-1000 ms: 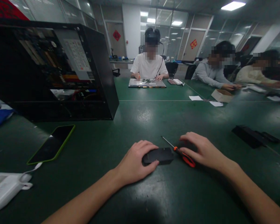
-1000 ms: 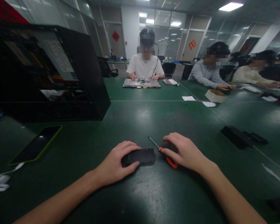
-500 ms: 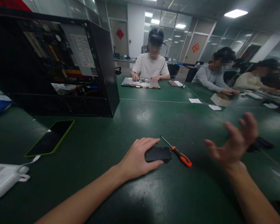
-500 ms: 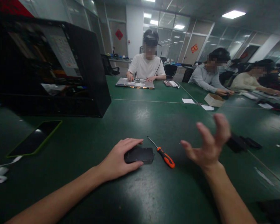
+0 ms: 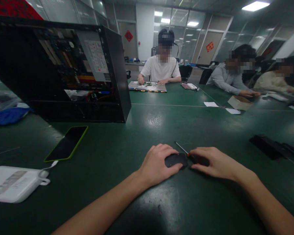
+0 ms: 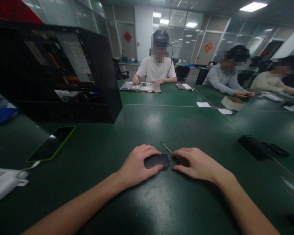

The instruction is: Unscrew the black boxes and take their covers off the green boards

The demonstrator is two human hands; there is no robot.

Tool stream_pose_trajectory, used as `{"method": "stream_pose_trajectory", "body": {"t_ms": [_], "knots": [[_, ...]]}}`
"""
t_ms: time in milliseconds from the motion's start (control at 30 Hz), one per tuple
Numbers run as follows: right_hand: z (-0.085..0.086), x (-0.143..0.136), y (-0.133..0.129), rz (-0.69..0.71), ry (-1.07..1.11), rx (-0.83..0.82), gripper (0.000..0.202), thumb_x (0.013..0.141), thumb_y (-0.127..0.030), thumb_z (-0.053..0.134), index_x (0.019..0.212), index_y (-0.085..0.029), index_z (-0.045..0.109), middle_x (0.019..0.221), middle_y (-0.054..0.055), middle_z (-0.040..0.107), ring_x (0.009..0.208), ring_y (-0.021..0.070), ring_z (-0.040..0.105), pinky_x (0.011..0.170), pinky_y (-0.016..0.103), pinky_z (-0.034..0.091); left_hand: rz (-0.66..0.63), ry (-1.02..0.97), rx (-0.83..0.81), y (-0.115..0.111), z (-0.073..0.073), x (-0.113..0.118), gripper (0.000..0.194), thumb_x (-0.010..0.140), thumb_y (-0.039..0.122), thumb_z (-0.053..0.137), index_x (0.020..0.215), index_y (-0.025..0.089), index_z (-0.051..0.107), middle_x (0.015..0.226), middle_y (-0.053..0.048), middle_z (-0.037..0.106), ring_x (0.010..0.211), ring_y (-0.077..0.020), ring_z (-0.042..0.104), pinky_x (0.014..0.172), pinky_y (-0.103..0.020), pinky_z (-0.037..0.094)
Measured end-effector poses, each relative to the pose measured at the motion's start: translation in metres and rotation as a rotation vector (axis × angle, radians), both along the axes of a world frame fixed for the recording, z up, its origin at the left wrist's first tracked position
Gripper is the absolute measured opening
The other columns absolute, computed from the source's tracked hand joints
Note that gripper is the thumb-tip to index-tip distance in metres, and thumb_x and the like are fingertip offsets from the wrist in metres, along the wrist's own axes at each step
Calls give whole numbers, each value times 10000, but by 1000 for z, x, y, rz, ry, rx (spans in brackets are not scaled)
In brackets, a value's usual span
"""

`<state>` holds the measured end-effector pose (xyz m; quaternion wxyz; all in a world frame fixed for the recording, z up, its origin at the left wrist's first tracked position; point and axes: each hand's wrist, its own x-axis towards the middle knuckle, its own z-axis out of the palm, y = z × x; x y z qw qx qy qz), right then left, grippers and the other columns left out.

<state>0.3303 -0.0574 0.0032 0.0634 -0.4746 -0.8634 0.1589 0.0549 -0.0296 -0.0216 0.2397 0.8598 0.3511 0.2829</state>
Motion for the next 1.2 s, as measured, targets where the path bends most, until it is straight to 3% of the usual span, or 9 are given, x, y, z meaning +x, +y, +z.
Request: {"method": "stream_pose_trajectory", "body": {"t_ms": [133,267,400,567,733,933,1200], "knots": [[-1,-2,0,-21,45,-24,408,943,-419,658,1298,-216,661,1120,88,734,946,218,696,834,347,540,9,-29,-2,-1,-2,1,345,862,431,792,1150,246,746,1166,-36,746,1072,-265,662,953,-440,487],[1,-3,-3,-19,112,68,374,947,-267,612,1312,-201,663,1075,87,751,895,195,710,806,333,567,-1,-42,-10,-1,-4,0,370,866,436,789,1178,245,736,1177,-41,743,1077,-265,658,964,-435,499],[10,1,-4,-47,226,226,236,951,-272,624,1153,-224,737,1016,70,748,849,179,712,741,305,577,1,-38,-13,-1,-3,-1,366,874,440,780,1177,238,733,1167,-44,742,1071,-266,655,961,-434,503],[14,12,-7,-138,465,428,132,924,-282,709,1046,-260,754,1036,47,762,923,196,742,806,319,605,36,-40,-37,-2,-3,0,457,837,434,810,1227,226,697,1177,-43,738,1077,-273,657,958,-447,498],[11,13,-13,-329,701,534,291,902,-312,755,1172,-261,659,917,19,762,823,191,752,745,317,640,42,-59,-61,-1,-4,1,504,831,422,813,1275,225,680,1153,-39,734,1067,-264,656,954,-439,508],[13,3,-13,-397,691,539,259,907,-346,750,1122,-242,649,975,41,732,815,198,745,682,318,645,-13,-82,-61,1,-4,1,337,858,390,793,1157,244,747,1169,-37,736,1080,-256,649,979,-416,508],[19,-3,-8,-345,621,567,232,922,-338,735,1106,-237,635,983,39,721,800,181,738,693,311,634,-22,-89,-61,2,-3,2,328,856,383,794,1155,253,756,1147,-38,739,1062,-256,657,963,-406,516]]}}
